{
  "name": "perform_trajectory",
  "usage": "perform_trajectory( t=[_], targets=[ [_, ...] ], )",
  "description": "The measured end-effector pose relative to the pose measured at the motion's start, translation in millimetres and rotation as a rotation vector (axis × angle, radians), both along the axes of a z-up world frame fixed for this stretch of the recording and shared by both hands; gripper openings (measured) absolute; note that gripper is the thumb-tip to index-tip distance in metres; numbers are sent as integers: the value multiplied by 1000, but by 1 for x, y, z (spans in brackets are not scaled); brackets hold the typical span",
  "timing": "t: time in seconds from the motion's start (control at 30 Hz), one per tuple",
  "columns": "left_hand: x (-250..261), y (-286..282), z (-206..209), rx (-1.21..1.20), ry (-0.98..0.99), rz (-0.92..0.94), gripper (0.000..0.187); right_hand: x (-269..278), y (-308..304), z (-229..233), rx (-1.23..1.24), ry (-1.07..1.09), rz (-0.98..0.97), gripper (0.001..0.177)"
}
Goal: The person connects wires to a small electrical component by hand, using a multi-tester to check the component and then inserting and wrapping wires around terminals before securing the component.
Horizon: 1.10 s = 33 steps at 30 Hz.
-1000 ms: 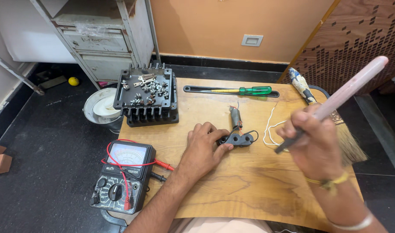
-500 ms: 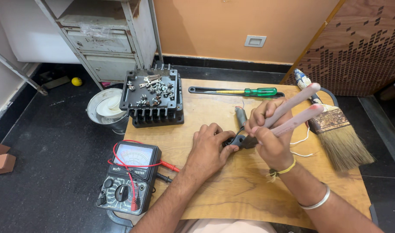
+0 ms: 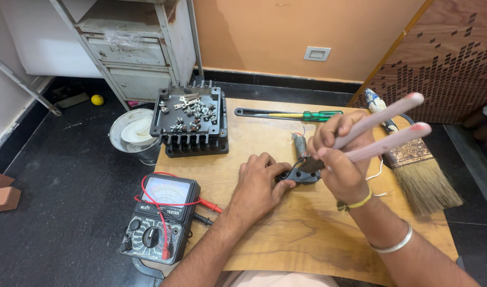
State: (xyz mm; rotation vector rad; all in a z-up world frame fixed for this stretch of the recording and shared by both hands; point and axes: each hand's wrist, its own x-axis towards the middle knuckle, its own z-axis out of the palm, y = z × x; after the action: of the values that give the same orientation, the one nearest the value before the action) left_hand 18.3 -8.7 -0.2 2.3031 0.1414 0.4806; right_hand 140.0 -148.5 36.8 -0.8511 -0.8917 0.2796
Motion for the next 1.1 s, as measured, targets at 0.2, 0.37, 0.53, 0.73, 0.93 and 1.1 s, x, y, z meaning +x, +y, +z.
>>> perform_trajectory(
  t=[0.2, 0.37, 0.53, 0.73, 0.93, 1.1],
  targets=[
    [1, 1, 1, 22, 17, -1, 36, 5, 15, -14, -129, -159, -50, 41],
    [2, 1, 1, 6, 27, -2, 36, 14, 14, -13, -24, -34, -22, 40],
    [-1, 1, 2, 14, 17, 1, 33, 14, 9, -13, -119, -29, -16, 41],
    [0, 1, 1, 9, 17, -3, 33, 32, -28, 12, -5, -16, -19, 33],
    [1, 0, 1, -8, 55, 2, 34, 58, -44, 16, 44, 101, -43, 24],
    [1, -1, 2, -3, 54, 1, 33, 56, -32, 0, 0, 204, -43, 27]
  ],
)
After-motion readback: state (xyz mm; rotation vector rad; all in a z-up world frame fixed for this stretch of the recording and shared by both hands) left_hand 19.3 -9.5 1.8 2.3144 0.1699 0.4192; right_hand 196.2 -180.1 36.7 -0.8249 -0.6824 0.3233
